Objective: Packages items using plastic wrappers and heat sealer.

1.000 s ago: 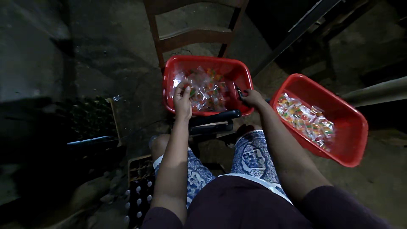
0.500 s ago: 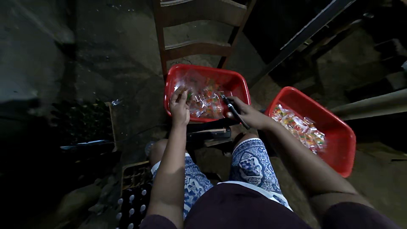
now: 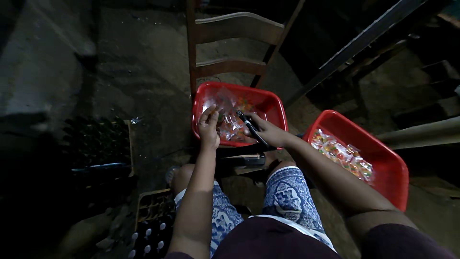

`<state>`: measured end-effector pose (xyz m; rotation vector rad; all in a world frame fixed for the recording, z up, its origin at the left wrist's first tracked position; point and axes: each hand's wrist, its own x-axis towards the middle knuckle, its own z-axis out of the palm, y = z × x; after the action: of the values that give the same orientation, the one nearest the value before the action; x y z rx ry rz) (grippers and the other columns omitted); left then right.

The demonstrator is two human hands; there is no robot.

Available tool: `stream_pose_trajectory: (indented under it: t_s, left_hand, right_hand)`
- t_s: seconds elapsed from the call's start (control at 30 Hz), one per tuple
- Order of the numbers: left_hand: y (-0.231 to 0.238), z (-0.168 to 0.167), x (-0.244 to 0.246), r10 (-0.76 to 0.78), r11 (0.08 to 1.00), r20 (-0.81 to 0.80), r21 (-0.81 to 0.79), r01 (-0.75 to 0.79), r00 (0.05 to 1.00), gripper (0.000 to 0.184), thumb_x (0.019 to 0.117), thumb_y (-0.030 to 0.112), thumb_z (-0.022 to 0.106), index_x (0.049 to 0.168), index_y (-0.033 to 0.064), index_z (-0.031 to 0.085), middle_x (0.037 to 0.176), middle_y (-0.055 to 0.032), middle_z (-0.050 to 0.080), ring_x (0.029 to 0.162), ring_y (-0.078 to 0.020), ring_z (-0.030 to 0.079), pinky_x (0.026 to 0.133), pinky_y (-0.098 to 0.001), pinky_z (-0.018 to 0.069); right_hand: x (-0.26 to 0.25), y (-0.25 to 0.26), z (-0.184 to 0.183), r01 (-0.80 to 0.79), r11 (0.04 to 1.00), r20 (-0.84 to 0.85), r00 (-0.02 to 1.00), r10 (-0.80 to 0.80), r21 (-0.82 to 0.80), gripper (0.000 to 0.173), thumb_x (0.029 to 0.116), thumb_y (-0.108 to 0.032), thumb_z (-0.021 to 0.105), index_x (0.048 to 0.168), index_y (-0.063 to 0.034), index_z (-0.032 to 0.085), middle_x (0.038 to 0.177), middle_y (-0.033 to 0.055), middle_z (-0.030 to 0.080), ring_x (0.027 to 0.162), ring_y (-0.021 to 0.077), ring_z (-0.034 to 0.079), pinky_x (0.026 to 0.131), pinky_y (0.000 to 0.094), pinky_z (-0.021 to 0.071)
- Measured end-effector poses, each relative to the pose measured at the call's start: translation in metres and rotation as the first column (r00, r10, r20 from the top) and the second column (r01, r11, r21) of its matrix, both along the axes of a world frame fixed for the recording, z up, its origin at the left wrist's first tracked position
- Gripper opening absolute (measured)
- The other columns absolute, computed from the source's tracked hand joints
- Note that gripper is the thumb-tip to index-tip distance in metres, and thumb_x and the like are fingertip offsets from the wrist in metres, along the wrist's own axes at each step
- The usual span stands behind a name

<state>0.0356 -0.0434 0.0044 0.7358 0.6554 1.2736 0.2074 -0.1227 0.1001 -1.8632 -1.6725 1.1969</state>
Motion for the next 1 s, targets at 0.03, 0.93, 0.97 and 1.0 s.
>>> stream_pose_trajectory:
  t_s: [0.03,0.93,0.97,1.0]
  left_hand:
    - [0.000,0.001,0.000,0.005,1.000,0.016,-0.001,-0.005,1.000,0.027,0.1020,0.005,0.058,0.126,0.0144,0.066,0.127,-0.0013,0.066,0.102,-0.0128,0.069,0.084,-0.0296,0.0598]
    - [-0.001,-0.002,0.002,0.021,1.000,0.019,0.011,-0.021,1.000,0.027,0.1011,0.004,0.059,0.125,0.0127,0.066,0.126,-0.0025,0.067,0.105,-0.0152,0.069,0.090,-0.0330,0.0589]
    - [-0.001,-0.002,0.002,0.019,1.000,0.016,0.013,-0.020,1.000,0.027,0.1014,0.004,0.059,0.126,0.0128,0.066,0.125,-0.0028,0.067,0.105,-0.0153,0.069,0.090,-0.0331,0.0588]
    - [-0.001,-0.002,0.002,0.021,1.000,0.016,0.016,-0.021,1.000,0.027,0.1015,0.004,0.059,0.126,0.0129,0.066,0.124,-0.0026,0.068,0.105,-0.0153,0.069,0.090,-0.0331,0.0590]
  right_hand:
    - [0.001,0.001,0.000,0.000,1.000,0.005,1.000,0.000,-0.004,0.058,0.1000,-0.039,0.062,0.147,-0.0116,0.042,0.103,0.0096,0.062,0.082,0.0154,0.060,0.074,0.0378,0.0529]
    - [0.007,-0.001,-0.009,-0.014,0.999,-0.036,0.999,0.015,0.038,0.059,0.0993,-0.039,0.063,0.147,-0.0113,0.042,0.103,0.0091,0.063,0.082,0.0136,0.060,0.074,0.0362,0.0528]
    - [0.008,-0.001,-0.012,-0.011,0.999,-0.034,0.999,0.013,0.051,0.059,0.0988,-0.041,0.062,0.146,-0.0120,0.044,0.101,0.0080,0.063,0.080,0.0126,0.060,0.073,0.0351,0.0527]
    - [0.009,-0.001,-0.013,-0.013,0.998,-0.036,0.999,0.014,0.055,0.058,0.0988,-0.041,0.062,0.146,-0.0122,0.044,0.100,0.0079,0.063,0.078,0.0126,0.059,0.072,0.0351,0.0523]
